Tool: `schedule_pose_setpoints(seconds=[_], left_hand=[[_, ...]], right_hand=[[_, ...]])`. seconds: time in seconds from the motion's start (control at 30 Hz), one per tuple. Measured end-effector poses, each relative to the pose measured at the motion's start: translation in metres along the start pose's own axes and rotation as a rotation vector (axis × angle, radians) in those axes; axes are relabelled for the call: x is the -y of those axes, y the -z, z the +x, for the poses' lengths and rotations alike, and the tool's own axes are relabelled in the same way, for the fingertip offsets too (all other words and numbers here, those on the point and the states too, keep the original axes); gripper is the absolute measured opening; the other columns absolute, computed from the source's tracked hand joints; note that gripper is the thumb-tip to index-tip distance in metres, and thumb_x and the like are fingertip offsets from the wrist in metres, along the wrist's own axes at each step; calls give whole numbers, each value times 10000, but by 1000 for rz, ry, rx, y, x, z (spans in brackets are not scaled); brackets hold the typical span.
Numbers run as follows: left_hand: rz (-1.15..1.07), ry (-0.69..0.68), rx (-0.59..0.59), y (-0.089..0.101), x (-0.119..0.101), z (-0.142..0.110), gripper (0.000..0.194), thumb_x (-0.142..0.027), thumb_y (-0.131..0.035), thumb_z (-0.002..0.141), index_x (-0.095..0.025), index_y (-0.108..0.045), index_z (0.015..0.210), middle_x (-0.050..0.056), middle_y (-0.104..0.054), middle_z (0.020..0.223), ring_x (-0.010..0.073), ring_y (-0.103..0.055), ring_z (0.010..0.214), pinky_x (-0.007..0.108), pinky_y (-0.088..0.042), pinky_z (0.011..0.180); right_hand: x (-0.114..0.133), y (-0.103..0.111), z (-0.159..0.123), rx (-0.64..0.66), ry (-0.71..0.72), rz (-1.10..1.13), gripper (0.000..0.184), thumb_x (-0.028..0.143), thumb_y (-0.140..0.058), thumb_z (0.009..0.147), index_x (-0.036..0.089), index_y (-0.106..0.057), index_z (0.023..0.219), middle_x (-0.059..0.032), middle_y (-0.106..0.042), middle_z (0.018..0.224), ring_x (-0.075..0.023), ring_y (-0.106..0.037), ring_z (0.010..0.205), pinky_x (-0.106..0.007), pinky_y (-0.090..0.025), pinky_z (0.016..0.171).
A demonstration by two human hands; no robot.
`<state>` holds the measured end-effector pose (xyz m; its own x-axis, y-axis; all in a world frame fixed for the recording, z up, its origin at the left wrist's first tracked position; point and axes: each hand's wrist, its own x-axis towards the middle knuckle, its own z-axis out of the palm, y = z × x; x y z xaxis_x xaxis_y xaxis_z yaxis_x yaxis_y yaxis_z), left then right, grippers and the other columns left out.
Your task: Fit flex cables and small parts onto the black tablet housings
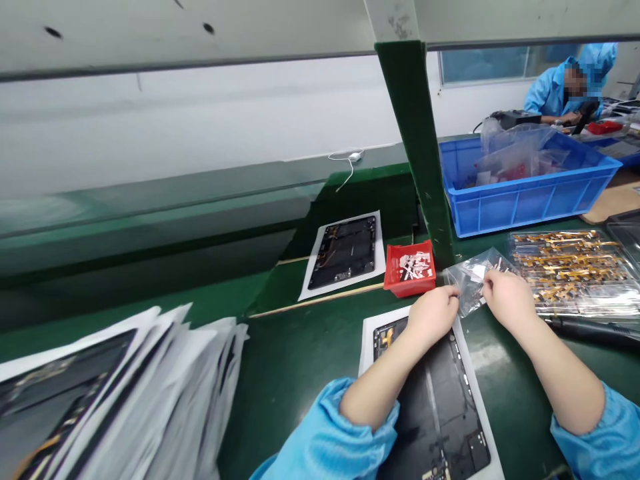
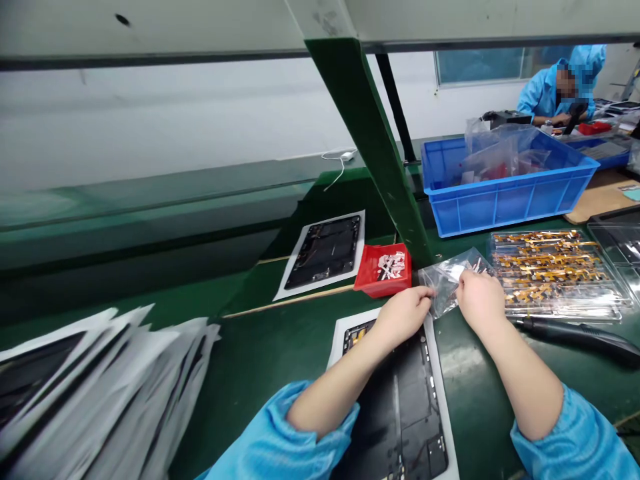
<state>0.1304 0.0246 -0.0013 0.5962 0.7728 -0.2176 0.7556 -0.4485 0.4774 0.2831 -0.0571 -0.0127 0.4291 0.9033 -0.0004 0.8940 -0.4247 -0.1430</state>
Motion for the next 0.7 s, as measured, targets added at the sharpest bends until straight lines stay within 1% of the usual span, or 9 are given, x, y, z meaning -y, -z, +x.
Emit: schedule_pose_setpoints(seconds=[0.07,0.17,0.27,0.33,0.4,0.47,0.57,0.63,0.7], left_hand=[[-10,-18,13,0,-1,1,398,-173,-463,916,-270,-762,1159,24,-758,1202,242,-691,1120,287,-497,925],[-27,-42,26,-1,-2,3,352,-215,-514,918,-272,-768,1155,24,-765,1181,246,-700,1082,279,-500,868],[-53,-68,58,-1,-2,5,265,-294,-585,904,-257,-797,1058,28,-795,1045,238,-723,937,264,-498,760],[-69,-89,84,-1,-3,5,260,-325,-571,918,-235,-811,963,35,-798,916,227,-723,831,260,-492,716],[-83,-107,90,-3,-6,2,307,-320,-523,949,-218,-812,952,50,-794,898,224,-722,827,259,-496,738],[-93,-114,68,-7,-9,-3,321,-278,-496,961,-228,-795,1067,61,-790,1032,230,-720,947,261,-499,822],[-100,-86,17,-16,-15,-10,392,-229,-533,934,-286,-701,1284,52,-739,1236,244,-684,1114,279,-478,932],[-104,-44,-13,-20,-16,-11,468,-242,-558,923,-287,-624,1384,66,-751,1195,256,-700,1069,294,-491,906],[-113,-14,-25,-24,-16,-9,504,-261,-579,913,-274,-589,1417,71,-772,1105,258,-718,981,294,-505,842]], right_hand=[[0,1,0,18,-24,7,269,361,-624,993,162,-648,1172,-72,-679,1141,-204,-678,970,-417,-577,863],[-1,2,1,39,-52,16,282,367,-621,994,163,-641,1188,-72,-678,1140,-205,-679,964,-418,-579,858],[-1,3,1,56,-76,22,287,372,-618,995,165,-639,1192,-72,-678,1141,-205,-679,964,-419,-578,859],[-1,4,1,65,-87,24,286,376,-615,997,165,-641,1188,-71,-681,1133,-204,-681,961,-420,-577,861],[-1,5,0,73,-91,25,283,381,-610,999,165,-646,1177,-67,-687,1113,-202,-683,951,-421,-575,863],[0,6,-2,79,-89,25,278,385,-603,1003,164,-651,1163,-60,-696,1076,-199,-687,933,-422,-574,864],[-1,7,-3,85,-84,22,269,382,-589,1011,163,-655,1153,-49,-703,1017,-197,-693,908,-427,-572,864],[-2,6,-2,91,-79,23,266,380,-583,1014,164,-654,1152,-47,-704,1003,-197,-694,903,-427,-572,862],[-4,6,-1,105,-70,29,268,380,-587,1012,165,-654,1157,-50,-703,1023,-196,-693,908,-422,-574,858]])
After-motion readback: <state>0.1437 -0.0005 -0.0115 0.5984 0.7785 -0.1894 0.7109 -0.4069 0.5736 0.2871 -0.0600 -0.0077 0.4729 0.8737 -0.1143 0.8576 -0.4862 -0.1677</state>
